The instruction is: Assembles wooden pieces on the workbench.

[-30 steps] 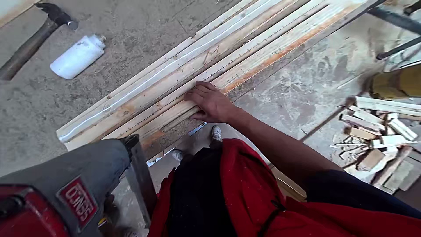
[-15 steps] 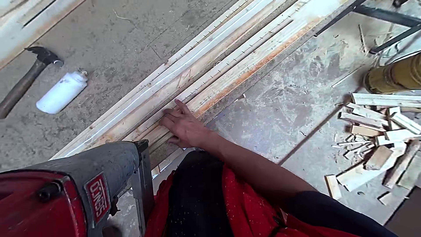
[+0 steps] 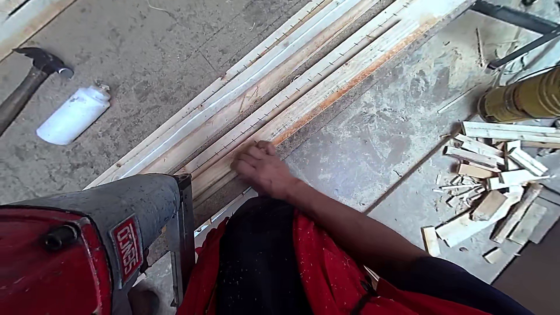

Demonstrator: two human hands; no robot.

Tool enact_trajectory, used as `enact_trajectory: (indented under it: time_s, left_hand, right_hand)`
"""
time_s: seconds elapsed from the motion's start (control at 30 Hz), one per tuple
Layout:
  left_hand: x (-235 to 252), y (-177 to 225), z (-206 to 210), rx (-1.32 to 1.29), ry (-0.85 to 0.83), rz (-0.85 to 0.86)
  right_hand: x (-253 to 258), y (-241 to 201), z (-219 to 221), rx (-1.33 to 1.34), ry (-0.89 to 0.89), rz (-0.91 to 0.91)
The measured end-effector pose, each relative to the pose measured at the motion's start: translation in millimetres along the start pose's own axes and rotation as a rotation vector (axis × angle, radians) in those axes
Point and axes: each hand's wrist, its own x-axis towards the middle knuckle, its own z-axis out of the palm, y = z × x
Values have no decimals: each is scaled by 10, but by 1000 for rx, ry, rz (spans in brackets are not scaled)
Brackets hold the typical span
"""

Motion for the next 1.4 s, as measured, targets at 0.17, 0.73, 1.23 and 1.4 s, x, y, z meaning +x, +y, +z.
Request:
enact_trajectory:
  time_s: [0.17,0.73,1.23,1.4]
  left_hand:
    - [-21,59,68,-35,46,-37]
    - [-141,-182,-10,-116,26,19]
    - [-78,161,110,21,116,-49]
    - [105,363,234,47,171,-65]
  right_hand:
    - [-4,202,-85,11,-28,-17]
    - [47,190,-41,147,15,-59]
    - [306,569,-179,64,-250,-53]
    - [313,538,-206,87,-258,5]
